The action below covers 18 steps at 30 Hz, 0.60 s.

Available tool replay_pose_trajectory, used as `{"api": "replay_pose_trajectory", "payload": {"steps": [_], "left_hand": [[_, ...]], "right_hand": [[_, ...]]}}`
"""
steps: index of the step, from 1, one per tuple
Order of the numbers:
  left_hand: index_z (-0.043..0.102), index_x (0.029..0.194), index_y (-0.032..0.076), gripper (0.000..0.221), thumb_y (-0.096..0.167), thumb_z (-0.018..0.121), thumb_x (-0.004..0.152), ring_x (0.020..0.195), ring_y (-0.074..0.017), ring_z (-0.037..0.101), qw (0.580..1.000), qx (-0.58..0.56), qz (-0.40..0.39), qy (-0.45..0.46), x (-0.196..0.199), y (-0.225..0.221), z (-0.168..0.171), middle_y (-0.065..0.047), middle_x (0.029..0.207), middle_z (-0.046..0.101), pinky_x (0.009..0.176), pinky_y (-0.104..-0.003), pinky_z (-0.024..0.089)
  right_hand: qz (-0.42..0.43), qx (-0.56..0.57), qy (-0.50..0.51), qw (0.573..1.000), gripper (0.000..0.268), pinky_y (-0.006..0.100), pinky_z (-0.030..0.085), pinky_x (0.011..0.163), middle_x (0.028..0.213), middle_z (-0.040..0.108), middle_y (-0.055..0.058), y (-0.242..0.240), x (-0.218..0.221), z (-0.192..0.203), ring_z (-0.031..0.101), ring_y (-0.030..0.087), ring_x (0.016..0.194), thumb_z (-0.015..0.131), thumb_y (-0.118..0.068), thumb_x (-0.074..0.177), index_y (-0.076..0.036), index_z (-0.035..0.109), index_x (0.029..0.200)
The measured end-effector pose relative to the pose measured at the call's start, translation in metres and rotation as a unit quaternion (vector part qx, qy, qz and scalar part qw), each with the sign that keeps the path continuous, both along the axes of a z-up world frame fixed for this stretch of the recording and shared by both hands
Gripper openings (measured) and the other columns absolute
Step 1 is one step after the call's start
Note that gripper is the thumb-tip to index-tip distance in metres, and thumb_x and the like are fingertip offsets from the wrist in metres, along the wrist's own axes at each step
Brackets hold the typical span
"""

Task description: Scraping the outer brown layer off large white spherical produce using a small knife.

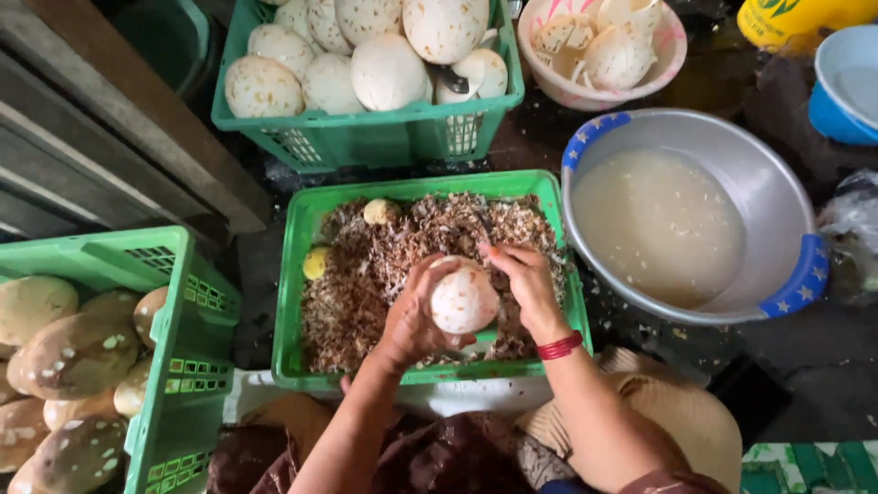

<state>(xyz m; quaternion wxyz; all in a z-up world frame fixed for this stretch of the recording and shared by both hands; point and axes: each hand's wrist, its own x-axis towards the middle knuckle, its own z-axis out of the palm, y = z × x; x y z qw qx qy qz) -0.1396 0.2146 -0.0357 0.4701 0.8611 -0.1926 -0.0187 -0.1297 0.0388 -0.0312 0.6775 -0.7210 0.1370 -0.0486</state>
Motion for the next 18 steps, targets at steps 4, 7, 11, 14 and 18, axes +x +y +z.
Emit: {"api": "replay_pose_trajectory", "payload": {"steps": [4,7,11,14,18], "left_hand": [[0.041,0.146,0.033,0.12,0.046,0.099,0.042,0.128,-0.0445,0.055,0.991,0.092,0.031,0.092,-0.003,-0.008,0.035,-0.012,0.15,0.04,0.105,-0.054,0.051],[0.039,0.148,0.034,0.112,0.046,0.095,0.053,0.129,-0.041,0.054,0.984,0.141,0.066,0.092,0.007,-0.02,0.015,-0.011,0.148,0.043,0.105,-0.051,0.051],[0.046,0.144,0.03,0.11,0.042,0.097,0.048,0.12,-0.0406,0.061,0.988,0.126,0.056,0.071,0.01,-0.025,0.013,-0.008,0.137,0.051,0.098,-0.052,0.056],[0.048,0.143,0.021,0.106,0.033,0.096,0.048,0.117,-0.0437,0.062,0.986,0.151,0.056,0.036,0.007,-0.027,0.024,-0.014,0.132,0.054,0.092,-0.055,0.059],[0.044,0.144,0.021,0.097,0.029,0.09,0.059,0.123,-0.045,0.057,0.984,0.175,0.033,0.011,0.019,-0.034,-0.011,-0.017,0.138,0.052,0.095,-0.054,0.056]], "right_hand": [[-0.042,-0.056,-0.036,0.997,0.017,0.034,0.05,0.094,0.104,0.068,0.009,-0.001,-0.015,-0.001,0.066,0.023,0.101,0.075,-0.026,0.089,-0.011,0.081,0.093],[-0.006,-0.267,-0.17,0.948,0.015,0.036,0.052,0.09,0.11,0.065,0.006,0.015,-0.033,0.001,0.066,0.026,0.102,0.074,-0.029,0.091,-0.015,0.08,0.094],[0.0,-0.298,-0.209,0.931,0.02,0.041,0.056,0.083,0.109,0.063,0.017,0.013,-0.016,-0.001,0.068,0.035,0.094,0.069,-0.019,0.095,-0.002,0.075,0.086],[-0.002,-0.255,-0.09,0.963,0.02,0.035,0.052,0.088,0.118,0.06,0.013,-0.007,0.0,-0.009,0.064,0.032,0.102,0.069,-0.023,0.096,-0.005,0.076,0.089],[0.021,-0.411,-0.242,0.879,0.011,0.036,0.055,0.081,0.121,0.061,0.004,0.024,-0.025,0.014,0.066,0.029,0.105,0.077,-0.027,0.085,-0.016,0.077,0.083]]}}
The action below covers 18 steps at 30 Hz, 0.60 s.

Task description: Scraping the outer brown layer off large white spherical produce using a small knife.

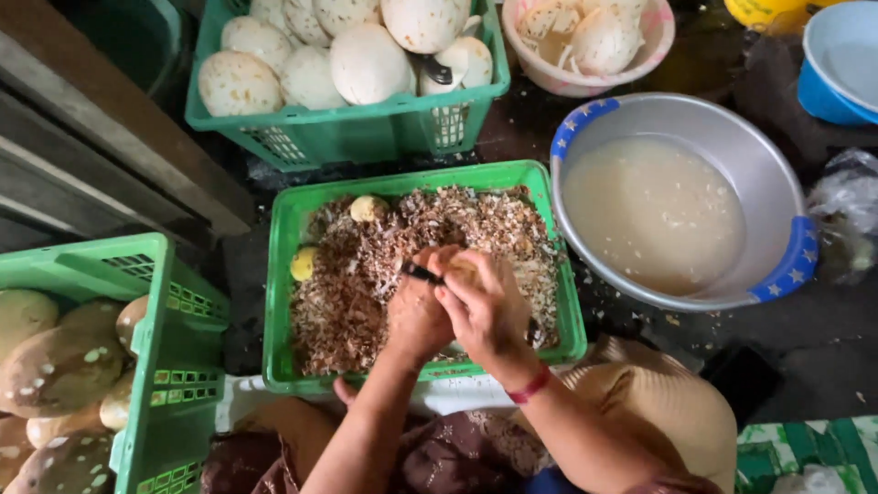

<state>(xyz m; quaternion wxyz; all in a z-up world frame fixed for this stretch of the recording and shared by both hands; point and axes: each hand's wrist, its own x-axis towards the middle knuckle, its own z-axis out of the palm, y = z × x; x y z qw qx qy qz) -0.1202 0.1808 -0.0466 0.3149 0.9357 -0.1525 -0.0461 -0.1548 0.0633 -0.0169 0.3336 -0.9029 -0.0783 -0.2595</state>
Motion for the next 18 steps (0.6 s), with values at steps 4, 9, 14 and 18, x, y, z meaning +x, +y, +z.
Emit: {"api": "replay_pose_trajectory", "payload": {"steps": [4,9,14,18], "left_hand": [[0.05,0.139,0.022,0.11,0.025,0.094,0.038,0.128,-0.0418,0.052,0.999,0.046,-0.013,-0.017,-0.015,0.01,0.039,-0.011,0.141,0.049,0.092,-0.055,0.059],[0.05,0.143,0.031,0.118,0.045,0.098,0.037,0.121,-0.0484,0.056,1.0,0.022,0.008,0.007,-0.016,0.01,0.048,-0.014,0.138,0.047,0.094,-0.061,0.055],[0.055,0.134,0.021,0.097,0.036,0.09,0.045,0.107,-0.0462,0.065,0.997,0.026,0.064,0.039,-0.011,0.013,0.028,-0.008,0.133,0.052,0.091,-0.056,0.058],[0.048,0.141,0.034,0.114,0.045,0.095,0.037,0.116,-0.0453,0.061,0.995,0.014,0.056,0.085,-0.015,0.013,0.043,-0.003,0.132,0.051,0.095,-0.059,0.055]], "right_hand": [[-0.051,0.277,0.111,0.953,0.012,0.036,0.054,0.083,0.108,0.066,0.009,-0.021,0.025,-0.024,0.066,0.027,0.098,0.074,-0.018,0.09,-0.009,0.076,0.084],[-0.082,0.454,0.157,0.873,0.019,0.03,0.05,0.096,0.107,0.065,0.006,-0.011,0.006,-0.019,0.061,0.017,0.104,0.073,-0.02,0.089,-0.011,0.08,0.105],[-0.025,0.254,0.012,0.967,0.014,0.04,0.053,0.092,0.124,0.058,0.006,0.012,-0.007,-0.043,0.066,0.029,0.109,0.073,-0.022,0.09,-0.01,0.078,0.087],[-0.077,0.521,0.148,0.837,0.024,0.037,0.047,0.106,0.119,0.058,0.01,0.008,0.006,-0.009,0.06,0.024,0.114,0.076,-0.02,0.088,-0.003,0.077,0.105]]}}
